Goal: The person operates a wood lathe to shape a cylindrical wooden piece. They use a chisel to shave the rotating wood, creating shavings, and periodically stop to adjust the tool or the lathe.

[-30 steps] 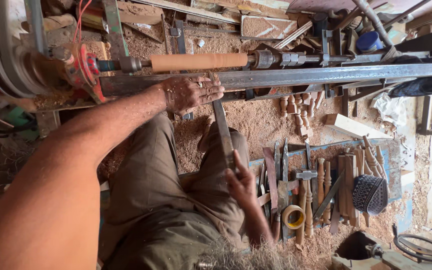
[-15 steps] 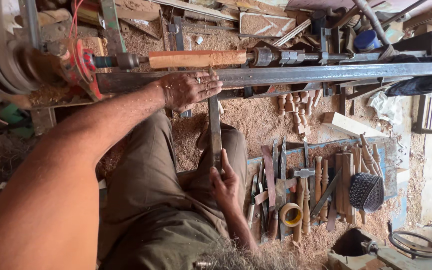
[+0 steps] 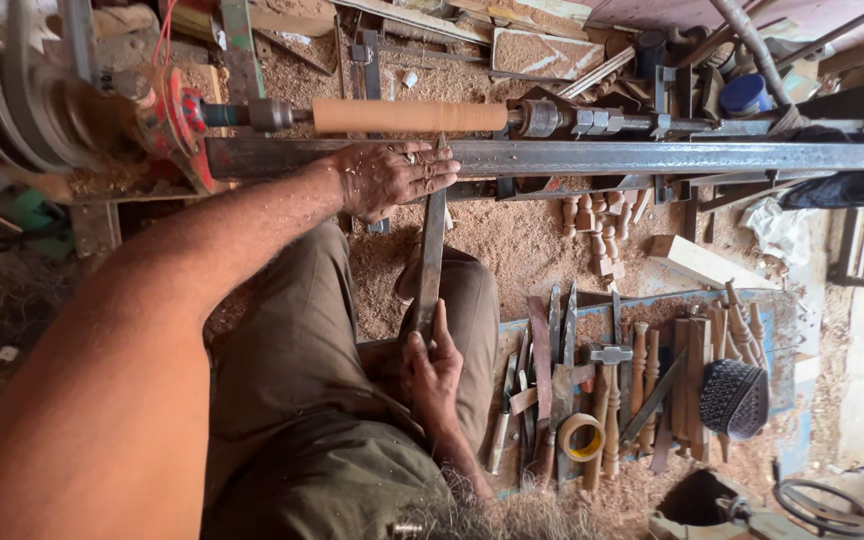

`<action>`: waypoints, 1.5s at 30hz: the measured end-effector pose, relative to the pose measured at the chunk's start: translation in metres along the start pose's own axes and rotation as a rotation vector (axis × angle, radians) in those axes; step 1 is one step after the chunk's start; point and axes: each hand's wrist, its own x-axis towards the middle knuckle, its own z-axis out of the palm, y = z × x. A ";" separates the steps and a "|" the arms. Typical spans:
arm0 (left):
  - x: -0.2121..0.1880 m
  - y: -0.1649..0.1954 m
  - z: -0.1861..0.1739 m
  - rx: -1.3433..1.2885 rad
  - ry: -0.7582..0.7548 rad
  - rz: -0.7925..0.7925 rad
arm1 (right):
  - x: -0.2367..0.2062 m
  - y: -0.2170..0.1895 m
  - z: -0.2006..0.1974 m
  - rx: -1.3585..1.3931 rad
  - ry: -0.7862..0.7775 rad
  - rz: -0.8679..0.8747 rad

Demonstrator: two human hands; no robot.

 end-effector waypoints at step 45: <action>0.004 0.008 0.030 -0.052 0.321 -0.108 | 0.064 -0.066 -0.127 -0.284 -0.184 0.289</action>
